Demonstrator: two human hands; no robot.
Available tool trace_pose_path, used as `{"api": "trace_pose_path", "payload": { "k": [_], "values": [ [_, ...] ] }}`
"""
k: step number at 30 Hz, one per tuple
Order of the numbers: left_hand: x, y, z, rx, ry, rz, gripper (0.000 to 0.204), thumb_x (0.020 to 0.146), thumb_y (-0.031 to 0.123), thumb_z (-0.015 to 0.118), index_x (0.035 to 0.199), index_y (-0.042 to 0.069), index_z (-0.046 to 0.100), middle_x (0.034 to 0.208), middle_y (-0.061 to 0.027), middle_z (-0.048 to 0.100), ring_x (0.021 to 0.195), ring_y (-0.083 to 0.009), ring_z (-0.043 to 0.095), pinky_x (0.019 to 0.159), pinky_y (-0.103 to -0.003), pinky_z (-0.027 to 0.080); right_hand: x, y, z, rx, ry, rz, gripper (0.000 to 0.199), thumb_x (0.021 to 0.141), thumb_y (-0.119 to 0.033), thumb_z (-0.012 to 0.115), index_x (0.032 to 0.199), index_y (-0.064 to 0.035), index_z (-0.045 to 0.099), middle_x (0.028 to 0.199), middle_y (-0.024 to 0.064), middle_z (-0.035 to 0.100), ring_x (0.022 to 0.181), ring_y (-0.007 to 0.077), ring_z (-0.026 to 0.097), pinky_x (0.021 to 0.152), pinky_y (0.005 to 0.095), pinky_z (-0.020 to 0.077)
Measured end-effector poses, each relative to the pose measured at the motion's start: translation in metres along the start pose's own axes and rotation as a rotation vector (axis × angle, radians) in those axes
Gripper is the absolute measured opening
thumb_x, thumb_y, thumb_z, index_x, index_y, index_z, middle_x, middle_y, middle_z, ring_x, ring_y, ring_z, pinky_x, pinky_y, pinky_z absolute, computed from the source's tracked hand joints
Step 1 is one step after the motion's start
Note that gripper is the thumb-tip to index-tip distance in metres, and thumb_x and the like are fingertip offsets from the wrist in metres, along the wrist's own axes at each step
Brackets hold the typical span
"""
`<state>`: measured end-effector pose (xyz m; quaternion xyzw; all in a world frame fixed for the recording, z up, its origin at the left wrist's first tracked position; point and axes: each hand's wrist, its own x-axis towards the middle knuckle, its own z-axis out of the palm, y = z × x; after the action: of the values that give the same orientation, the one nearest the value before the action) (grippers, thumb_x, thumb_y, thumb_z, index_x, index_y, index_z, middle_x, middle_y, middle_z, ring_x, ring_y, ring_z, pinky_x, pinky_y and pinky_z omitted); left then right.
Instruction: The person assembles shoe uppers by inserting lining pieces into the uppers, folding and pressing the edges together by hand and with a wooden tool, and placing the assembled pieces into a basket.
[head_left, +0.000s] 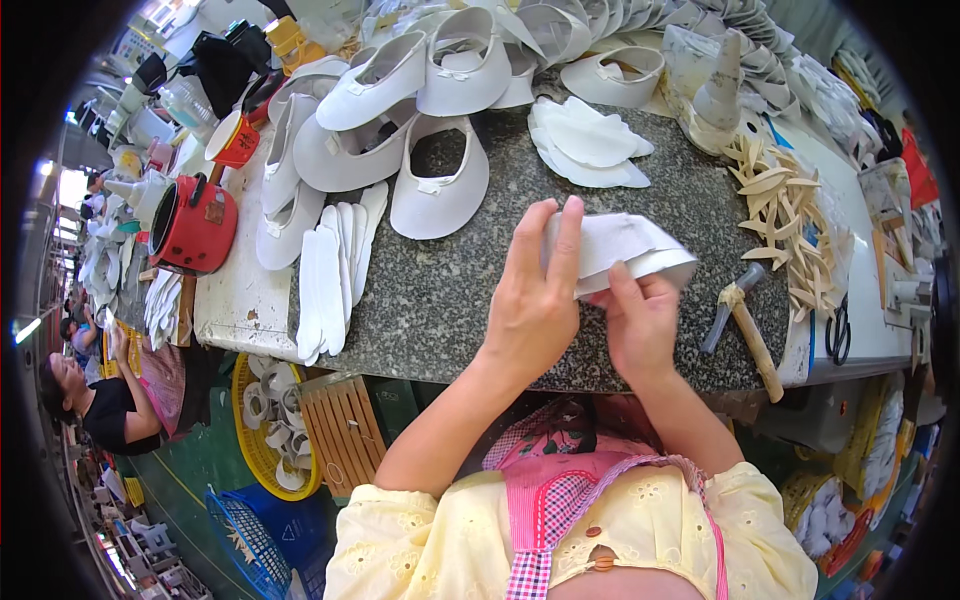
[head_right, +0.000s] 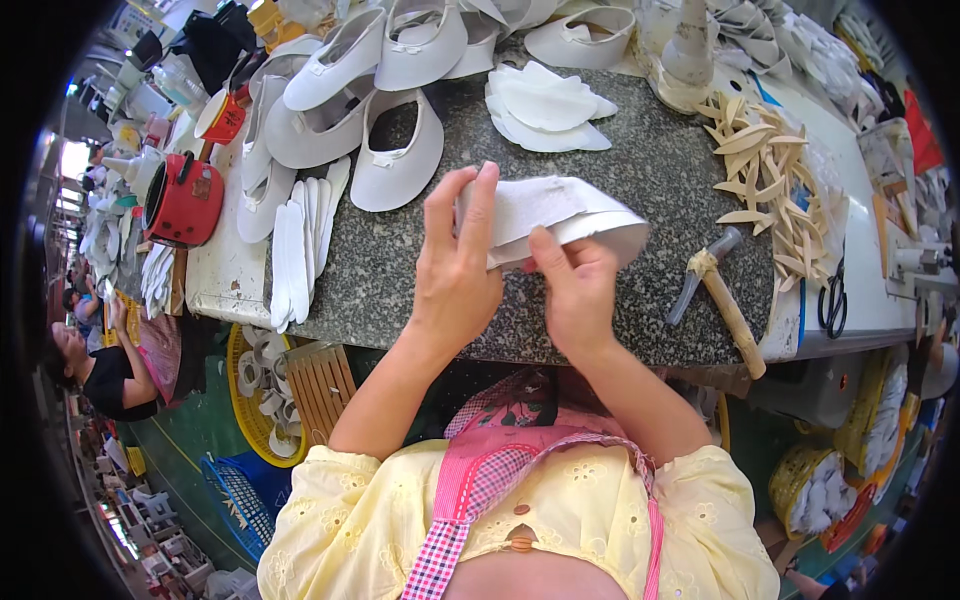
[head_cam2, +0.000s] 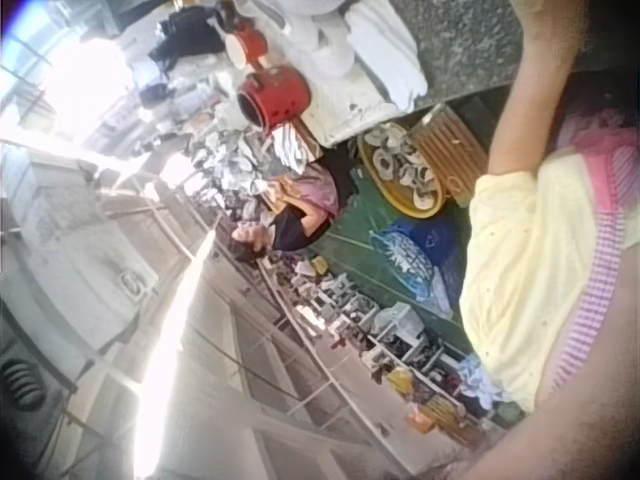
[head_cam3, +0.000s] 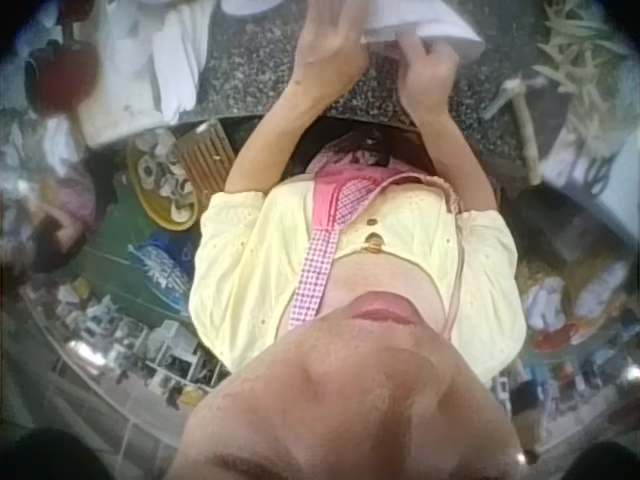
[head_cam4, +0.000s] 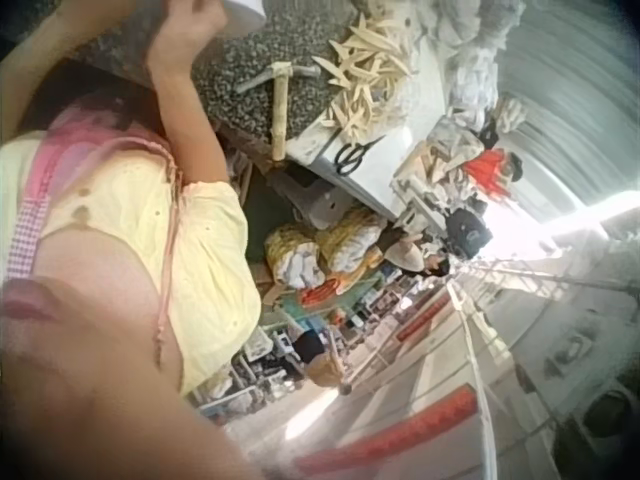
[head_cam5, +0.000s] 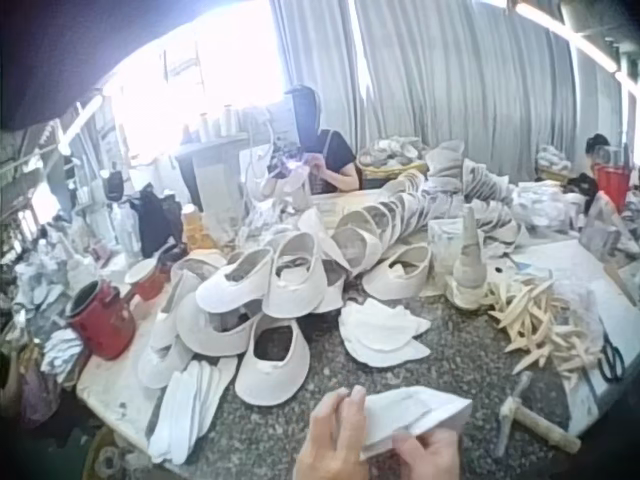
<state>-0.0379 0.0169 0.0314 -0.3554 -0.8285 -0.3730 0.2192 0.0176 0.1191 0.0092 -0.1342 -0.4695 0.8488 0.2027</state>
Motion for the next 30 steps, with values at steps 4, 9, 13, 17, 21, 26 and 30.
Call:
{"api": "trace_pose_path", "payload": {
  "k": [4, 9, 13, 17, 21, 26, 30],
  "values": [
    [0.002, 0.001, -0.025, -0.005, -0.2, -0.013, 0.076, 0.062, 0.014, 0.069, 0.127, 0.0, 0.032, 0.122, -0.0205, 0.032, 0.1, -0.0349, 0.044, 0.081, -0.038, 0.039, 0.016, -0.02, 0.0, -0.191, -0.121, -0.184, 0.021, 0.087, -0.016, 0.052, 0.089, 0.0035, 0.059, 0.077, 0.0044, 0.061, 0.064, 0.0069, 0.053, 0.058, 0.0206, 0.0434],
    [0.004, -0.006, -0.017, 0.131, 0.145, 0.192, 0.049, 0.056, 0.03, 0.076, 0.095, 0.007, 0.057, 0.099, -0.0096, 0.048, 0.094, -0.0286, 0.04, 0.078, -0.039, 0.034, 0.021, -0.027, 0.004, -0.286, -0.179, -0.168, 0.022, 0.089, -0.019, 0.048, 0.089, 0.0015, 0.056, 0.074, 0.0015, 0.059, 0.064, 0.004, 0.051, 0.055, 0.0191, 0.0416],
    [0.001, -0.003, -0.012, 0.134, 0.135, 0.208, 0.039, 0.057, 0.022, 0.075, 0.088, 0.007, 0.058, 0.09, -0.0073, 0.049, 0.081, -0.0263, 0.045, 0.069, -0.035, 0.039, 0.021, -0.028, 0.0, -0.475, -0.222, -0.252, 0.025, 0.089, -0.019, 0.049, 0.097, 0.0035, 0.053, 0.08, 0.0041, 0.06, 0.069, 0.0053, 0.053, 0.059, 0.0195, 0.0429],
    [0.002, -0.005, -0.003, 0.127, 0.152, 0.211, 0.039, 0.057, 0.012, 0.072, 0.091, 0.001, 0.057, 0.09, -0.0099, 0.052, 0.077, -0.0269, 0.05, 0.066, -0.034, 0.044, 0.019, -0.022, 0.005, -0.458, -0.254, -0.292, 0.03, 0.086, -0.02, 0.054, 0.101, 0.0046, 0.051, 0.088, 0.008, 0.06, 0.078, 0.0093, 0.056, 0.065, 0.0228, 0.0459],
    [0.0, -0.002, 0.003, 0.13, 0.076, 0.146, 0.032, 0.063, 0.007, 0.065, 0.091, -0.004, 0.057, 0.094, -0.0144, 0.054, 0.08, -0.0287, 0.054, 0.067, -0.035, 0.046, 0.02, -0.015, 0.004, -0.54, -0.263, -0.287, 0.032, 0.083, -0.02, 0.058, 0.101, 0.0058, 0.051, 0.087, 0.0107, 0.062, 0.078, 0.0117, 0.058, 0.067, 0.0245, 0.0471],
    [0.003, -0.019, 0.021, -0.282, 0.125, -0.222, 0.009, 0.078, 0.007, 0.054, 0.078, -0.001, 0.055, 0.084, -0.0117, 0.058, 0.074, -0.026, 0.056, 0.065, -0.033, 0.045, 0.026, -0.012, -0.012, -0.777, -0.264, -0.26, 0.022, 0.083, -0.013, 0.056, 0.096, 0.0052, 0.055, 0.082, 0.0085, 0.062, 0.073, 0.009, 0.056, 0.063, 0.0232, 0.0453],
    [0.002, -0.019, 0.015, -0.378, 0.038, -0.218, 0.013, 0.077, 0.011, 0.057, 0.083, 0.0, 0.055, 0.088, -0.0125, 0.057, 0.078, -0.0269, 0.057, 0.067, -0.034, 0.045, 0.03, -0.013, -0.016, -0.777, -0.203, -0.307, 0.016, 0.084, -0.01, 0.052, 0.09, 0.0033, 0.058, 0.073, 0.0007, 0.059, 0.064, 0.0057, 0.05, 0.057, 0.0203, 0.0412]
  ]
}}
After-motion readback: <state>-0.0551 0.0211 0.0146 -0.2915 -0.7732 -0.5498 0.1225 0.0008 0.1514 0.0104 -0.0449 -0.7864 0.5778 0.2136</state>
